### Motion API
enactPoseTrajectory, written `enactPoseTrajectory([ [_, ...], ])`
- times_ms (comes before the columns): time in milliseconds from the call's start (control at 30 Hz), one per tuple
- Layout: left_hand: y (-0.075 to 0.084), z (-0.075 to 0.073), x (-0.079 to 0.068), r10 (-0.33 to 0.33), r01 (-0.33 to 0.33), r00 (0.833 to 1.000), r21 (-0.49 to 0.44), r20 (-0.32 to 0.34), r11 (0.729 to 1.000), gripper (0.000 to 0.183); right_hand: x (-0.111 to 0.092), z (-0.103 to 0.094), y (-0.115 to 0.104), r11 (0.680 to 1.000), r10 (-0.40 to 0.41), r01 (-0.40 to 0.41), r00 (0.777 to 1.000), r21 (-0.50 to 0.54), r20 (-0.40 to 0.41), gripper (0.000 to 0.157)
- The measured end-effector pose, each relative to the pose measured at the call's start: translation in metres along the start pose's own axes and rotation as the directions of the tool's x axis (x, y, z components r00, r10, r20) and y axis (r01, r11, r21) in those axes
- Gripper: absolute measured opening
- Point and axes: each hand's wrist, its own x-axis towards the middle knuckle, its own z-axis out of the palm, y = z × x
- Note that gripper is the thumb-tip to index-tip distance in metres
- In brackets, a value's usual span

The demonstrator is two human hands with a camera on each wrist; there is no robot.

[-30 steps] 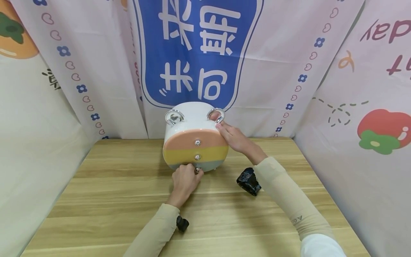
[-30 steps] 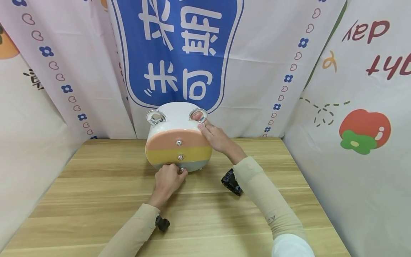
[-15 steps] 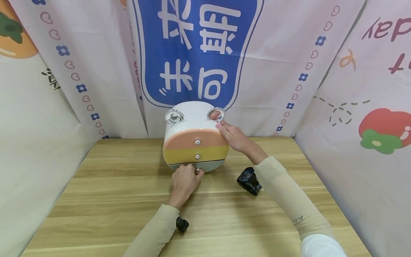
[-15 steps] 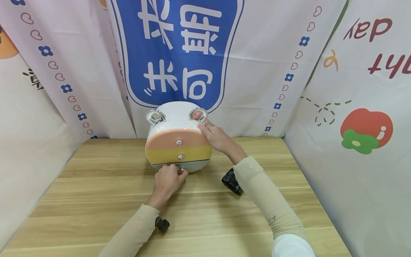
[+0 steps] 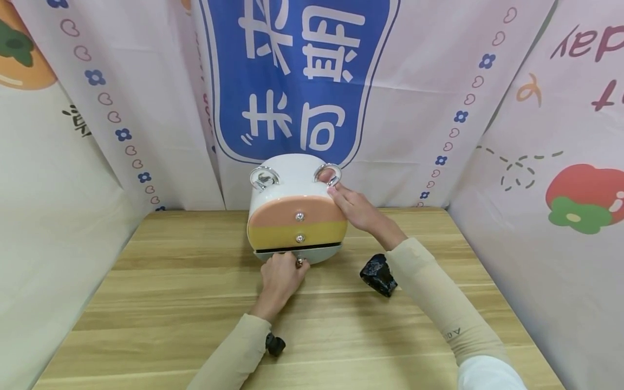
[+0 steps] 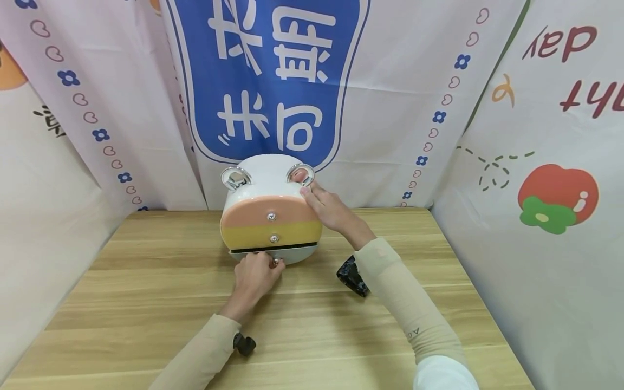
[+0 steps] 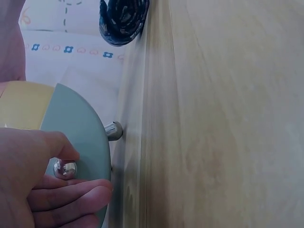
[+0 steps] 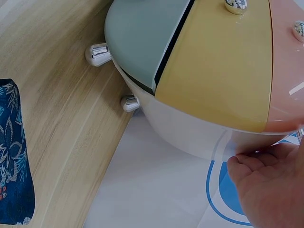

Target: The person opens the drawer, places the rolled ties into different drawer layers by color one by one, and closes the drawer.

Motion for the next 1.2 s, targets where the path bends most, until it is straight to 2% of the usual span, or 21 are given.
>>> enactPoseTrajectory([
  [800,0.005,-0.006,-0.014,0.016,-0.017,1.0,0.024,0.019,1.0,0.056,0.0,0.0,-0.001,1.0,-0.008,0.008,1.0,-0.008,-0.007,0.072],
  [1200,0.009,-0.009,-0.019,0.013,-0.014,0.999,0.035,0.05,0.999,0.056,0.0,0.0,0.0,1.0,-0.008,0.008,1.0,-0.006,-0.011,0.073],
])
